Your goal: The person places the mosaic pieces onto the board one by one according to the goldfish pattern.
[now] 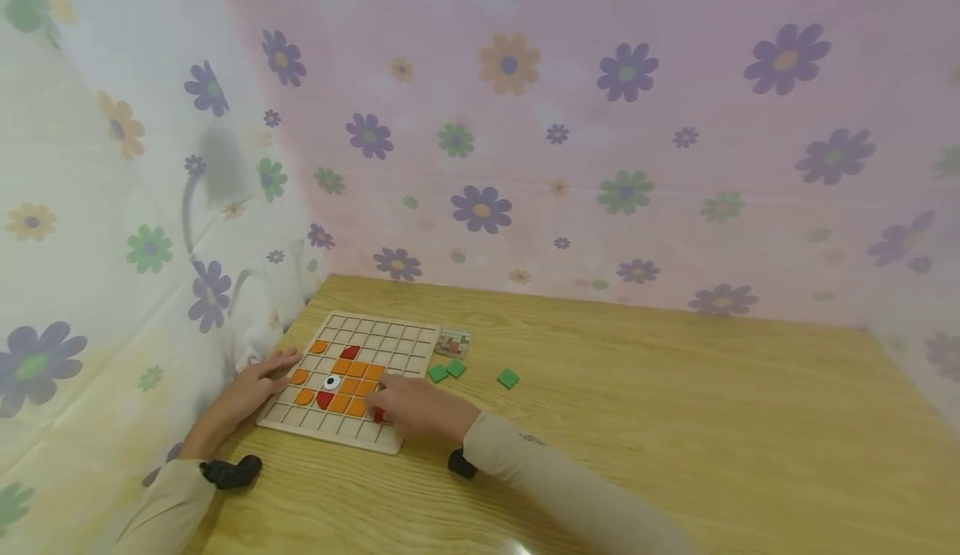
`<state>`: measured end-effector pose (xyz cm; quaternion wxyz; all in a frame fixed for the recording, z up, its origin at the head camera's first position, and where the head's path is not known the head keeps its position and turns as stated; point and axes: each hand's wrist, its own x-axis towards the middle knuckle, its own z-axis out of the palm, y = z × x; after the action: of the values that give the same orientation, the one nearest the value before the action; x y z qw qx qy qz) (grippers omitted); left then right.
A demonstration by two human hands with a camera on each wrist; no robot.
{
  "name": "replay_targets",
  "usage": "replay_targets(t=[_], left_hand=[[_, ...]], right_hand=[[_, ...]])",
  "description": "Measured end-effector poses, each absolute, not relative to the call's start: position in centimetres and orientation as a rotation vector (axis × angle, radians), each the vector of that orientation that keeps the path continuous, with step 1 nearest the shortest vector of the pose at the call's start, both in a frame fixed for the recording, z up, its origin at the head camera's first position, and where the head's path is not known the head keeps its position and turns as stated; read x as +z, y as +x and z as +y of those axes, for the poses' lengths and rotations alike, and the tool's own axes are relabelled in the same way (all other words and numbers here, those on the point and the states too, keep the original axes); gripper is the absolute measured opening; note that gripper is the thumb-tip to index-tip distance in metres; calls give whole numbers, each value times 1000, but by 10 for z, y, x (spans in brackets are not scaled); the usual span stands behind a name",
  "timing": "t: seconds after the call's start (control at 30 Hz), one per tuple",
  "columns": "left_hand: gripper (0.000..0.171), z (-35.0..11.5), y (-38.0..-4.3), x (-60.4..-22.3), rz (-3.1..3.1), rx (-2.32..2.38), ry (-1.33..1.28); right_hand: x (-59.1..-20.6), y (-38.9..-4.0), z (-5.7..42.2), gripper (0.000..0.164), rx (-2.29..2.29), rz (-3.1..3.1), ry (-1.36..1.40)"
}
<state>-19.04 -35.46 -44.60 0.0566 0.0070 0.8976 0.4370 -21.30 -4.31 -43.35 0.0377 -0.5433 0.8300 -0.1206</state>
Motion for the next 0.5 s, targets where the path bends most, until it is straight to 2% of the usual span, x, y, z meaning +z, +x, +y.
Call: replay_targets(t=[0.5], left_hand=[[49,-355,-191,-447,2736,1322,41]], right_hand=[[-430,-221,-55,25,-455,2509,-1747]])
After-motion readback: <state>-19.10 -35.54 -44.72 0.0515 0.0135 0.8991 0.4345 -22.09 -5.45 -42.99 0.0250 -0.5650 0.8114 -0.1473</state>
